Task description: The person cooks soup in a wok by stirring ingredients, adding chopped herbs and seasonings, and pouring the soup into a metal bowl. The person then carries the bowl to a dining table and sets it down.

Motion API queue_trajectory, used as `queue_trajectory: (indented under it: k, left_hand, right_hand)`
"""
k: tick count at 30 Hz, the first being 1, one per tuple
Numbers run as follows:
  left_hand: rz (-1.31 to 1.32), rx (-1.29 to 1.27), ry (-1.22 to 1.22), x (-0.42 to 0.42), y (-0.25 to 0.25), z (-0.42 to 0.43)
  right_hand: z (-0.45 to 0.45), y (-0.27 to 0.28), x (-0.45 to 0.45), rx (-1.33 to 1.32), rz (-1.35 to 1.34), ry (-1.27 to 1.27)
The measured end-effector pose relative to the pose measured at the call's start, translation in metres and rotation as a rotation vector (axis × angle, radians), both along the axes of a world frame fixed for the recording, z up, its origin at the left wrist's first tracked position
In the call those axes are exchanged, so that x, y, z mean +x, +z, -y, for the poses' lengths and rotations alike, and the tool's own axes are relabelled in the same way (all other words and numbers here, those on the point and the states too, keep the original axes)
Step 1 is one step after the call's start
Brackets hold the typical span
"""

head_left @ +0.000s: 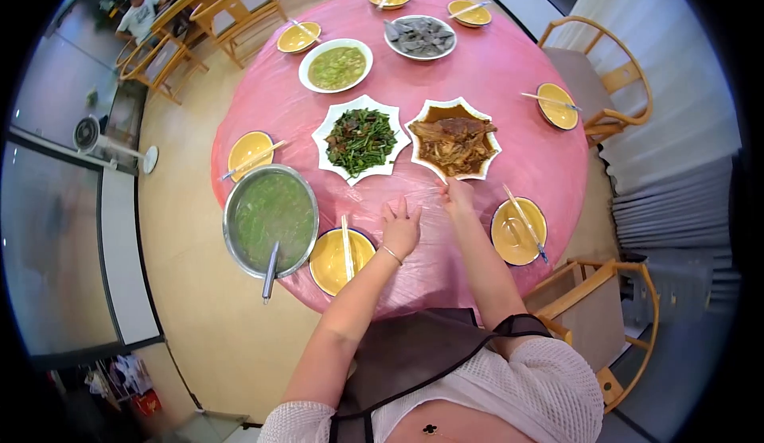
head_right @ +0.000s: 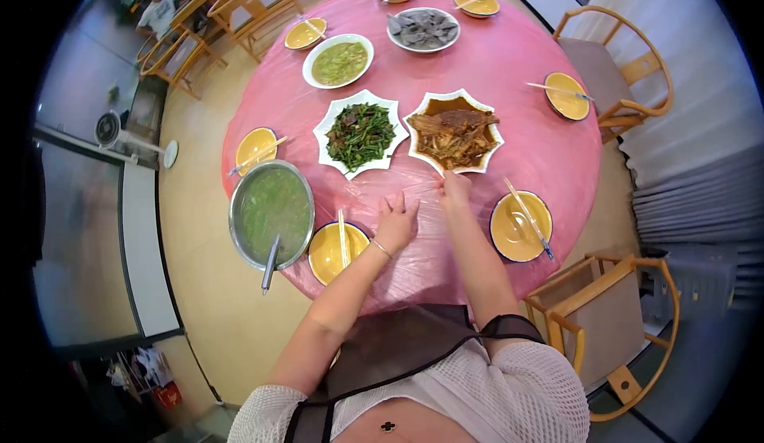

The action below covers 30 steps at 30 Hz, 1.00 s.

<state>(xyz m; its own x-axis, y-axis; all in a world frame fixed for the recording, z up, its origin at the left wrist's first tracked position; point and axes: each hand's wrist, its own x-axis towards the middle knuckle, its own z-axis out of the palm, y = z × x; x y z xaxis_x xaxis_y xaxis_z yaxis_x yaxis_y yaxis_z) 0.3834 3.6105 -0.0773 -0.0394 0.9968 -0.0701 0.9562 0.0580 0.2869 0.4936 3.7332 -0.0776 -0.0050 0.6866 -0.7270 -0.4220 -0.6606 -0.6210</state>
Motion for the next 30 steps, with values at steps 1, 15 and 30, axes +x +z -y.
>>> queue_trajectory:
  k: [1,15,30]
  left_hand:
    - [0.005,-0.03,-0.022,-0.001,0.0,-0.001]
    - [-0.085,-0.2,-0.122,-0.001,0.021,0.019]
    - [0.716,-0.012,0.298,-0.082,0.175,0.207]
  right_hand:
    - [0.002,0.0,0.004,0.013,0.03,0.015]
    - [0.061,0.019,0.031,-0.016,0.02,0.04]
    - [-0.006,-0.011,-0.123,0.193,-0.1,0.212]
